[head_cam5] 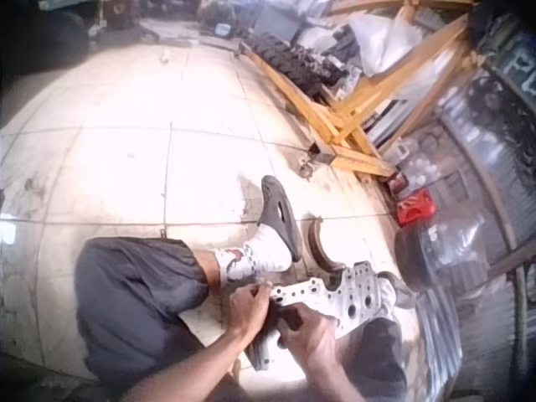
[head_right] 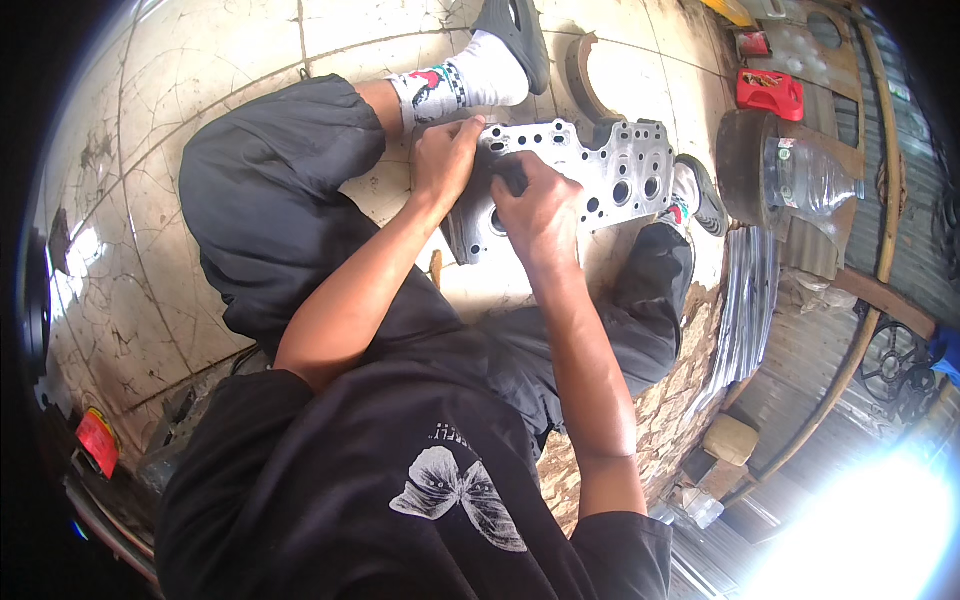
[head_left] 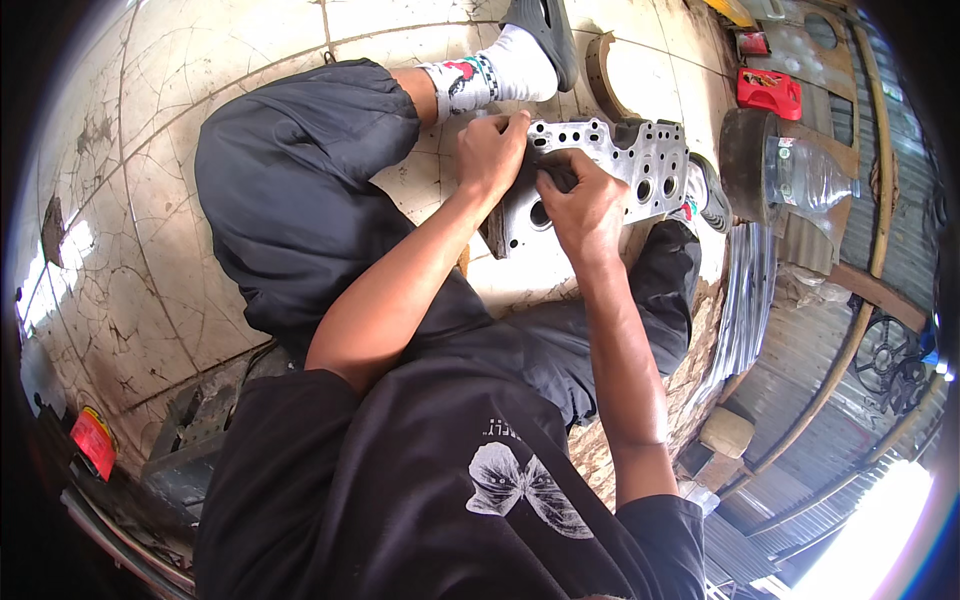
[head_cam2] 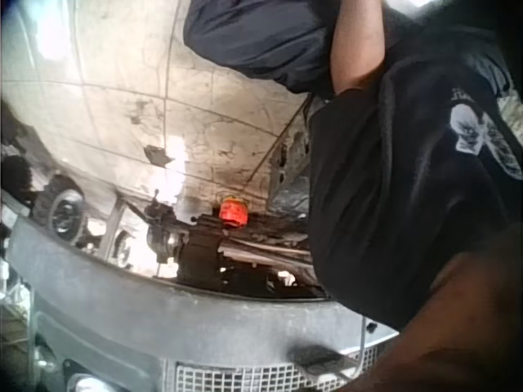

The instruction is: The person sits on the floor and scrubs a metal engine cylinder head with a small abrasive pad, repeatedly rubbing the surface and holes. The person rotates the part to access different areas and continues scrubbing until the end of the clip.

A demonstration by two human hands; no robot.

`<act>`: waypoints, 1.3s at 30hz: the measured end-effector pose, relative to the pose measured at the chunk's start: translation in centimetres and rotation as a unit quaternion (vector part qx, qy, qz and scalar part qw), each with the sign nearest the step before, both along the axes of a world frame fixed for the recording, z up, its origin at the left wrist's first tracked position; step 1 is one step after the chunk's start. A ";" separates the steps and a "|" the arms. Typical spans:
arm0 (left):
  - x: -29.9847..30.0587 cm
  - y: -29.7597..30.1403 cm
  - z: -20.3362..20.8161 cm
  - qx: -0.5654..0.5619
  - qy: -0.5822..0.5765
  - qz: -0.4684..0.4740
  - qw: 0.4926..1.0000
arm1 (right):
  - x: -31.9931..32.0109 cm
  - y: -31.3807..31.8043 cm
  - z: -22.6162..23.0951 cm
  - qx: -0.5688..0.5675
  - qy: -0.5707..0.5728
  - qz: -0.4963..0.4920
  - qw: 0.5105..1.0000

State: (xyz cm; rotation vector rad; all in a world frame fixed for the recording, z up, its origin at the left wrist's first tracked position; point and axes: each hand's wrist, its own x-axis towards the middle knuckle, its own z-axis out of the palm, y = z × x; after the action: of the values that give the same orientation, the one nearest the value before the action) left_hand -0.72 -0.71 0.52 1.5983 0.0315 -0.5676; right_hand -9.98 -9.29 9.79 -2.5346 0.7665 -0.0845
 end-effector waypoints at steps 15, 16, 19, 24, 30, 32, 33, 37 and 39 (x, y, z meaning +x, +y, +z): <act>-0.3 0.2 0.3 0.002 -0.017 0.016 1.000 | -0.4 0.4 0.0 -0.033 -0.033 0.003 0.999; -0.3 0.1 0.3 0.008 -0.017 0.014 1.000 | -0.3 0.0 0.2 -0.022 -0.028 -0.008 0.999; 0.0 -0.4 -0.4 -0.001 -0.021 0.012 1.000 | -0.8 0.8 -0.6 -0.030 -0.044 0.024 0.998; 0.1 0.1 -0.4 -0.013 0.033 -0.013 0.999 | -3.2 -1.3 -1.5 0.085 -0.080 -0.066 0.991; 0.1 0.0 -1.2 -0.009 0.025 -0.023 0.999 | -4.3 -1.4 -4.4 0.090 -0.173 -0.192 0.962; 0.2 -0.1 -1.4 -0.010 0.029 -0.018 0.999 | -2.9 0.1 -3.4 0.004 -0.147 -0.192 0.970; 0.2 -0.1 -1.3 -0.013 0.029 -0.017 0.999 | -2.4 0.5 -3.6 -0.036 -0.156 -0.183 0.970; 0.2 -0.1 -1.3 -0.003 -0.002 -0.013 1.000 | -2.0 3.0 -3.6 -0.034 -0.139 -0.064 0.988; 0.3 -0.1 -1.3 0.011 -0.020 -0.013 1.000 | -2.2 2.7 -3.6 -0.059 -0.164 -0.001 0.985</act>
State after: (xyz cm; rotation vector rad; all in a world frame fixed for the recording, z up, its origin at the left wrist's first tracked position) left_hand -0.42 -0.78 -0.76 1.6333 -0.0134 -0.5563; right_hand -12.15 -6.57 6.14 -2.5368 0.6480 -0.5475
